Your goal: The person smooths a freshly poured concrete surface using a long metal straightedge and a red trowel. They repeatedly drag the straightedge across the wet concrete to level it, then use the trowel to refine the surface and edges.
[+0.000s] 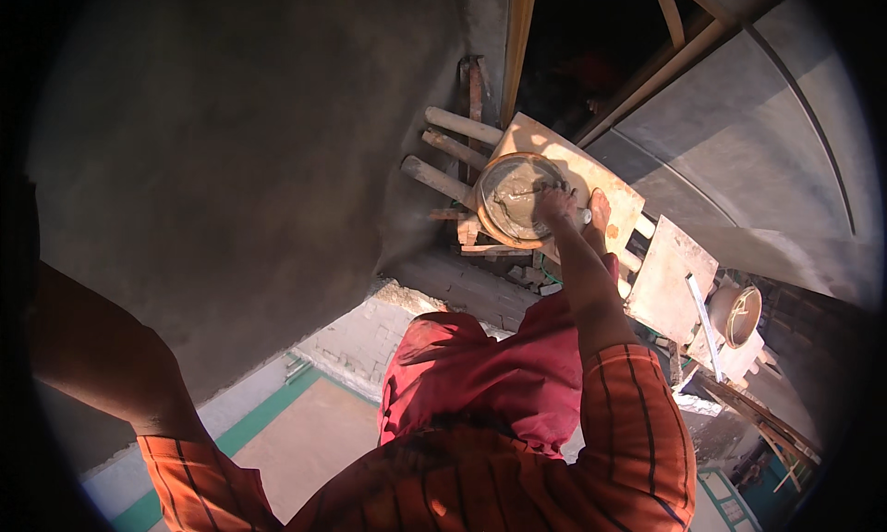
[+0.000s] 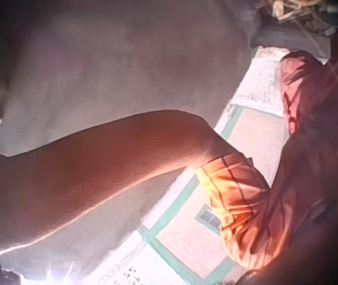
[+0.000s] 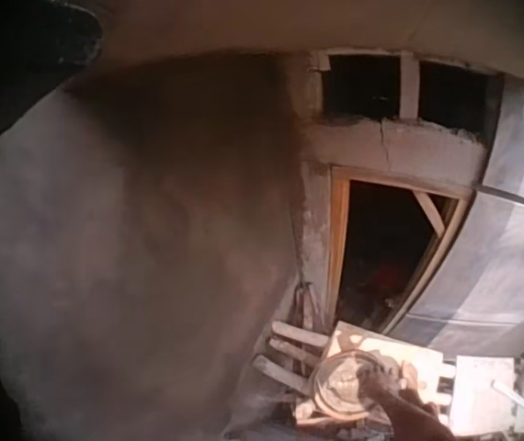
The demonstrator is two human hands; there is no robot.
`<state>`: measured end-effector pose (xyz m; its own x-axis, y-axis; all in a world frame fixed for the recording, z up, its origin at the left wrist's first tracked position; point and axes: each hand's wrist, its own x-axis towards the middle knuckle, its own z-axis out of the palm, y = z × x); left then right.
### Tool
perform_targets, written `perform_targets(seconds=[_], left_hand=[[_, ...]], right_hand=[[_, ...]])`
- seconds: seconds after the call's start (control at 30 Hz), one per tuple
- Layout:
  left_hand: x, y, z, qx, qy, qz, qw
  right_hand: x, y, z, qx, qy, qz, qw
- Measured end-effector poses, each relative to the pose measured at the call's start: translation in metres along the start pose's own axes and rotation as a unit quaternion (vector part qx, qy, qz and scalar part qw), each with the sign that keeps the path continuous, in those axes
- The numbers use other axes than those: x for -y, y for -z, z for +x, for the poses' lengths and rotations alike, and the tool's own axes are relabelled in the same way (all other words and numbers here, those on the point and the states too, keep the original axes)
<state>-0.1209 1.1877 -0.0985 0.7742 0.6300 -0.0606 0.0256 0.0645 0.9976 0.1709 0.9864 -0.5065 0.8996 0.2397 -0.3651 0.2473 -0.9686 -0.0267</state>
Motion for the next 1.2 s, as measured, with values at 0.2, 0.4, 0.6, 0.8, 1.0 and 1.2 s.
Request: perform_targets(seconds=[0.2, 0.4, 0.6, 0.8, 1.0, 1.2], left_hand=[[0.028, 0.017, -0.023, 0.002, 0.091, 0.005, 0.996], [0.028, 0.022, -0.030, 0.010, 0.123, 0.004, 0.992], [0.022, 0.024, -0.032, 0.002, 0.131, 0.002, 0.991], [0.022, 0.028, -0.034, 0.012, 0.151, -0.005, 0.988], [0.021, 0.034, -0.045, 0.014, 0.172, 0.000, 0.985], [0.025, 0.041, -0.054, 0.005, 0.190, 0.007, 0.982]], right_hand=[[-0.065, -0.052, 0.028, 0.128, 0.010, -0.109, 0.986], [-0.036, -0.031, 0.029, 0.162, 0.066, -0.179, 0.968], [-0.002, 0.118, -0.013, 0.177, 0.202, -0.255, 0.929], [-0.044, 0.174, -0.014, 0.189, 0.132, -0.178, 0.957], [-0.065, 0.089, -0.010, 0.161, 0.084, -0.130, 0.975], [-0.062, 0.040, -0.020, 0.298, -0.127, 0.229, 0.918]])
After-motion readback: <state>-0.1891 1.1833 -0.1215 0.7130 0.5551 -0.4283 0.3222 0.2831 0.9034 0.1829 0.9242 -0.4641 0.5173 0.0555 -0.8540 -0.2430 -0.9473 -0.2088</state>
